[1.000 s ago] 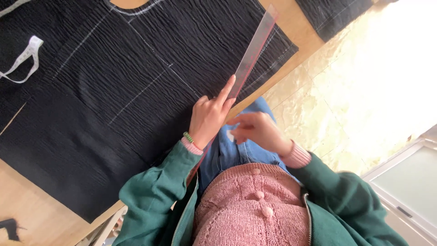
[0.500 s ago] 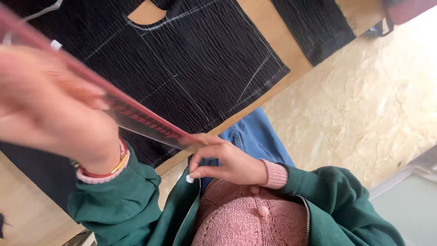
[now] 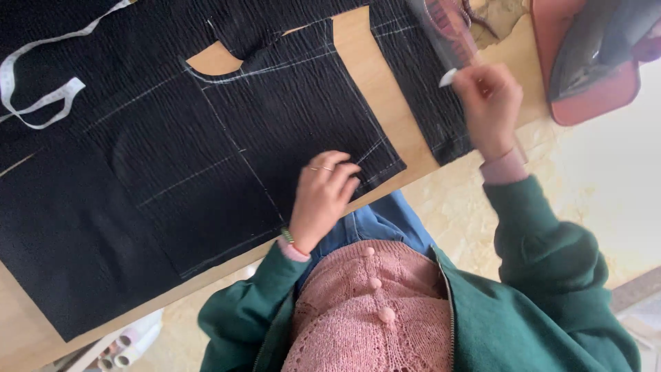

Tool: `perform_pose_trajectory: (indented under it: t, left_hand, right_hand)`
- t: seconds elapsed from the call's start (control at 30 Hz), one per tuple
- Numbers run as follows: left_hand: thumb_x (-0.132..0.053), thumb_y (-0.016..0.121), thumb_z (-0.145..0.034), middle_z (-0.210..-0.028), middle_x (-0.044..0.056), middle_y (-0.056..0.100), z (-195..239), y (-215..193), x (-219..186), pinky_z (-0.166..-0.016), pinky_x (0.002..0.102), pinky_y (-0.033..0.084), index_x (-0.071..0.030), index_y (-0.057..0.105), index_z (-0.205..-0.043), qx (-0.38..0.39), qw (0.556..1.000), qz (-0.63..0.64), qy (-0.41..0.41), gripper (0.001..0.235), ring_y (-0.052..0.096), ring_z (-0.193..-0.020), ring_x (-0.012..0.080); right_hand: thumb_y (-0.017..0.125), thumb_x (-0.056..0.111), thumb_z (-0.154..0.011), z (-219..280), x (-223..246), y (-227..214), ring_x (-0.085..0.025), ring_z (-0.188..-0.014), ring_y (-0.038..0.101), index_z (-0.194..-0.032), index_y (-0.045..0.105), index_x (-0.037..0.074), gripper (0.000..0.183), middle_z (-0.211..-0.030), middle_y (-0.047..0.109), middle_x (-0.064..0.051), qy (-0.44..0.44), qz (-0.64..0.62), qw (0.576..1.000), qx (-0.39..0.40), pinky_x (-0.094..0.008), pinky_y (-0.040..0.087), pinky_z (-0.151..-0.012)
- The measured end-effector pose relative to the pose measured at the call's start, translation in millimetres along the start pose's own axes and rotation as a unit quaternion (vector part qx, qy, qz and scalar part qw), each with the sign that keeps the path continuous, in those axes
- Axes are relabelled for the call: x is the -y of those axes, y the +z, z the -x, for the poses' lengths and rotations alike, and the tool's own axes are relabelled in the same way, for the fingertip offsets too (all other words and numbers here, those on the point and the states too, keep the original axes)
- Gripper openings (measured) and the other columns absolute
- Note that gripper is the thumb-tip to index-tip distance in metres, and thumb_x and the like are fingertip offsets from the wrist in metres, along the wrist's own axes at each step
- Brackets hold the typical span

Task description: Measuring, marking, and cutting fabric pieces for garment construction using tailoring tools.

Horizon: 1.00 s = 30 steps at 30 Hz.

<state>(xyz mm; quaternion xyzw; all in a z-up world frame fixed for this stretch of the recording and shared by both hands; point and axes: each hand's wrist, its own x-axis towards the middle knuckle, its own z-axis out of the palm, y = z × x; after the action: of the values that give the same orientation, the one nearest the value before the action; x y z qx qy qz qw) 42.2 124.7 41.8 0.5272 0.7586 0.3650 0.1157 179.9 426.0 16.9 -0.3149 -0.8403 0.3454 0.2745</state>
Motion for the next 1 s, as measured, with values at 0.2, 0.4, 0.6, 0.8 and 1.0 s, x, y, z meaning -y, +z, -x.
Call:
perform_pose_trajectory:
  t: [0.2, 0.4, 0.6, 0.8, 1.0]
  left_hand:
    - [-0.039, 0.066, -0.1, -0.127, 0.006, 0.062, -9.9, 63.5, -7.6, -0.092, 0.042, 0.046, -0.02, 0.063, -0.134, 0.093, 0.967, -0.23, 0.055, 0.04, 0.057, -0.118, 0.0244]
    - [-0.037, 0.075, -0.093, -0.112, 0.005, 0.065, -9.7, 69.1, -12.0, -0.091, 0.041, 0.046, -0.017, 0.064, -0.098, 0.099, 0.969, -0.225, 0.036, 0.023, 0.057, -0.117, 0.0238]
    - [-0.034, 0.078, -0.091, -0.105, 0.003, 0.064, -7.2, 62.1, -19.4, -0.091, 0.041, 0.046, -0.018, 0.064, -0.1, 0.1, 0.965, -0.239, 0.028, 0.024, 0.057, -0.115, 0.0235]
    - [-0.032, 0.071, -0.098, -0.11, 0.005, 0.067, -3.4, 63.0, -21.1, -0.09, 0.042, 0.047, -0.016, 0.069, -0.101, 0.107, 0.972, -0.205, 0.036, 0.016, 0.058, -0.12, 0.0246]
    - [-0.024, 0.077, -0.094, -0.112, 0.007, 0.066, 12.8, 59.1, -15.6, -0.094, 0.043, 0.047, -0.012, 0.069, -0.097, 0.077, 0.983, -0.161, 0.029, 0.014, 0.057, -0.125, 0.0279]
  right_hand:
    - [0.084, 0.015, -0.107, -59.8, -111.8, -0.1, -0.012, -0.073, 0.054, -0.094, 0.072, 0.008, 0.019, -0.082, 0.065, 0.0, -0.005, 0.078, 0.995, -0.056, -0.033, 0.045, -0.066]
    - [0.083, 0.006, -0.098, -102.2, -141.1, 7.8, -0.008, -0.071, 0.063, -0.089, 0.074, 0.013, 0.015, -0.08, 0.072, 0.003, -0.013, 0.081, 0.993, -0.088, -0.03, 0.055, -0.065]
    - [0.081, -0.003, -0.098, -122.3, -146.8, 6.0, -0.02, -0.071, 0.064, -0.094, 0.075, 0.009, 0.014, -0.088, 0.072, -0.006, -0.118, 0.116, 0.983, -0.084, -0.037, 0.05, -0.062]
    - [0.076, -0.014, -0.09, -123.4, -137.1, 7.3, -0.025, -0.082, 0.061, -0.097, 0.073, 0.003, 0.018, -0.103, 0.062, -0.014, -0.113, 0.099, 0.985, -0.08, -0.036, 0.051, -0.067]
    - [0.084, -0.01, -0.085, -118.0, -106.1, 5.7, -0.044, -0.112, 0.056, -0.102, 0.065, 0.0, 0.028, -0.119, 0.055, -0.022, -0.136, 0.164, 0.974, -0.075, -0.051, 0.044, -0.093]
